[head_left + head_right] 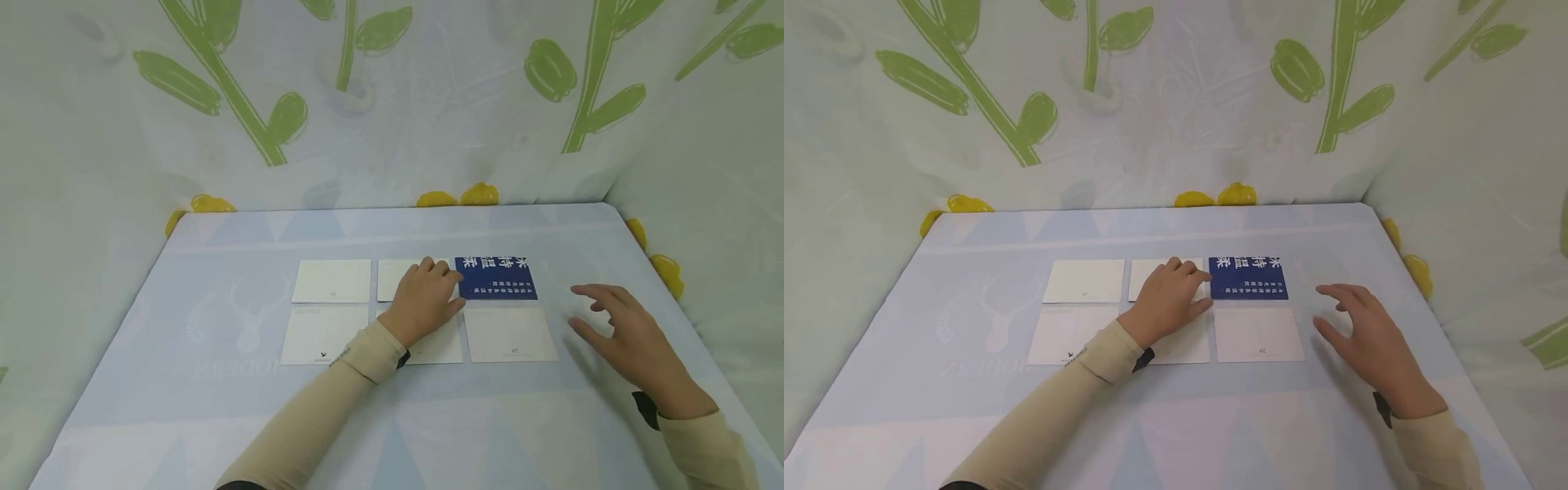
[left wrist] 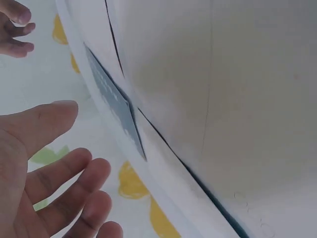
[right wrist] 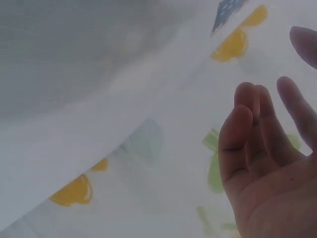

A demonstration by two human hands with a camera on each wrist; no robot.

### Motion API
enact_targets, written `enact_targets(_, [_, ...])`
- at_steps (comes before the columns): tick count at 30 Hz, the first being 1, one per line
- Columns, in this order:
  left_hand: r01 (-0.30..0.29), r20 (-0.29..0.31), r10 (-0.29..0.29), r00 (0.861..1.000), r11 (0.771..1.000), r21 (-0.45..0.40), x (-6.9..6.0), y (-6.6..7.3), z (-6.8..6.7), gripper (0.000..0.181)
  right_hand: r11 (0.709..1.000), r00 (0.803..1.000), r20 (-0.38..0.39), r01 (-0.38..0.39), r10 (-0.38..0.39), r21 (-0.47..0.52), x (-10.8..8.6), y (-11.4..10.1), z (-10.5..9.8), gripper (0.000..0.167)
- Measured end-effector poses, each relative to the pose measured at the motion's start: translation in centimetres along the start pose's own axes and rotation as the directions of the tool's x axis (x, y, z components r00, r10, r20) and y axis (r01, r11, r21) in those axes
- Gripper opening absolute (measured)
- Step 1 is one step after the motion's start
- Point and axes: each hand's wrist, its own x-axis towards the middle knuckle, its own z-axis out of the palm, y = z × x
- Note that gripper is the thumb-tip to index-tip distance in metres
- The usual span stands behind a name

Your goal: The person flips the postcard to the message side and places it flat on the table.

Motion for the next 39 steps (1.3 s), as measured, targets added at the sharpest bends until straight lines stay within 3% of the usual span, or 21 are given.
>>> enact_targets(8, [0.001, 0.016, -0.001, 1.000, 1.000, -0.015, 1.8, -1.1, 0.1, 0.047, 0.998, 0.995, 0.085, -0.051, 0.049, 0.022, 1.0, 0.0, -0.2, 0.063])
enact_targets(12, [0.007, 0.049, -0.006, 0.999, 1.000, -0.011, 2.6, -1.3, 0.2, 0.053, 0.996, 0.984, 0.163, -0.076, 0.068, 0.043, 1.7, -0.1, -0.1, 0.063])
enact_targets(19, [0.011, 0.114, -0.011, 0.993, 1.000, 0.004, 3.7, -1.4, 0.2, 0.059, 0.999, 0.970, 0.240, -0.041, 0.039, 0.002, 3.2, -0.3, 0.0, 0.068])
enact_targets(25, [0.023, 0.200, -0.022, 0.980, 1.000, -0.004, 4.4, -1.6, 0.5, 0.068, 0.998, 0.951, 0.309, -0.052, 0.037, 0.043, 4.7, 0.1, 0.4, 0.069])
enact_targets(30, [0.015, 0.234, -0.009, 0.972, 1.000, -0.023, 5.0, -1.5, 0.5, 0.071, 0.990, 0.934, 0.354, -0.089, 0.045, 0.111, 6.2, 0.7, 1.2, 0.070])
enact_targets(39, [0.017, 0.334, -0.027, 0.942, 0.999, 0.032, 6.1, -1.3, 0.3, 0.077, 0.983, 0.887, 0.442, -0.176, 0.136, 0.051, 8.2, 1.3, 2.8, 0.074])
